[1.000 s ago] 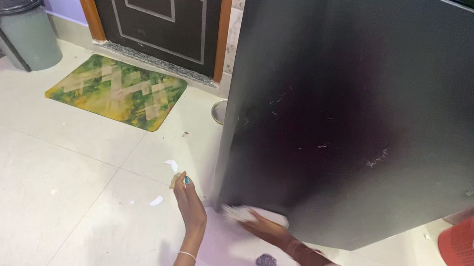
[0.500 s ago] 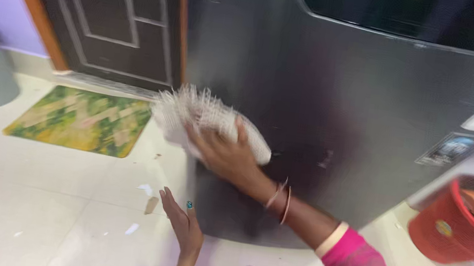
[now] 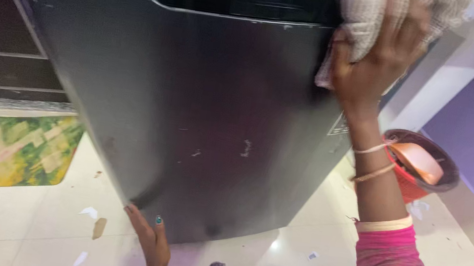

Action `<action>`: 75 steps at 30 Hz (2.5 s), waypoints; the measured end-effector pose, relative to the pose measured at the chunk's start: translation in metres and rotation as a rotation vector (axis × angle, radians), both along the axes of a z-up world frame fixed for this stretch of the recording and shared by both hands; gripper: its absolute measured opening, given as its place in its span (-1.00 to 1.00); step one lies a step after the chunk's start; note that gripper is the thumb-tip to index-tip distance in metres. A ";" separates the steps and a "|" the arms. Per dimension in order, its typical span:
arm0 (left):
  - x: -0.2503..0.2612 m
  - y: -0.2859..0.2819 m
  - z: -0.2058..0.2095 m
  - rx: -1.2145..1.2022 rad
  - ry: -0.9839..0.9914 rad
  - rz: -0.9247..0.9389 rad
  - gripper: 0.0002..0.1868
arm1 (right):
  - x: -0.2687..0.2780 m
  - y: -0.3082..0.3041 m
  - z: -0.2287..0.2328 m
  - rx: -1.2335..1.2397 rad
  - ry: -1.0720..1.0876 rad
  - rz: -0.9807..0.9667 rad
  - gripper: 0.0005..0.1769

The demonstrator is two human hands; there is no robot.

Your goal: The person wipes the exterior surfaces of a washing machine using a cloth, covering the top lid, the control panel, and the front and side panels.

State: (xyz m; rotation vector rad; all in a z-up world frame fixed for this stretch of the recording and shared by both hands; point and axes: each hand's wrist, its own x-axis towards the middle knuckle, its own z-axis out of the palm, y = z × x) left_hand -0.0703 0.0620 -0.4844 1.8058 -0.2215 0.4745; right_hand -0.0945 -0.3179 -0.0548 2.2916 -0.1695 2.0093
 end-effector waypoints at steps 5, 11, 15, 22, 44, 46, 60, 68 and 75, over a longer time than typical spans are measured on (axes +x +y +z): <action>-0.005 0.005 0.001 0.001 -0.037 -0.059 -0.16 | -0.010 -0.065 -0.033 0.200 -0.192 0.146 -0.21; -0.006 0.020 0.001 0.000 -0.029 -0.129 -0.17 | -0.002 -0.006 -0.102 0.406 -0.167 -0.014 -0.17; -0.009 0.024 0.006 -0.076 0.028 -0.180 -0.13 | 0.041 0.091 -0.154 0.261 -0.128 0.298 0.04; -0.005 0.020 -0.007 -0.151 -0.086 -0.143 -0.03 | 0.100 0.300 -0.221 -0.336 0.479 0.221 -0.04; -0.005 0.014 -0.006 -0.318 -0.001 -0.151 -0.06 | -0.008 -0.068 -0.343 0.448 -0.106 0.095 -0.06; -0.008 0.013 -0.006 -0.323 -0.038 -0.163 -0.05 | -0.010 -0.041 -0.376 0.443 -0.054 0.061 -0.11; 0.014 0.029 -0.040 -0.843 0.271 -0.057 -0.20 | 0.069 0.311 -0.448 0.233 1.613 0.613 -0.40; 0.016 0.038 -0.032 -0.900 0.507 0.089 -0.12 | 0.019 0.184 -0.579 -0.856 1.003 0.521 -0.13; 0.004 0.034 -0.011 -0.747 0.473 -0.303 -0.07 | -0.065 -0.039 -0.501 -0.748 1.436 0.588 -0.39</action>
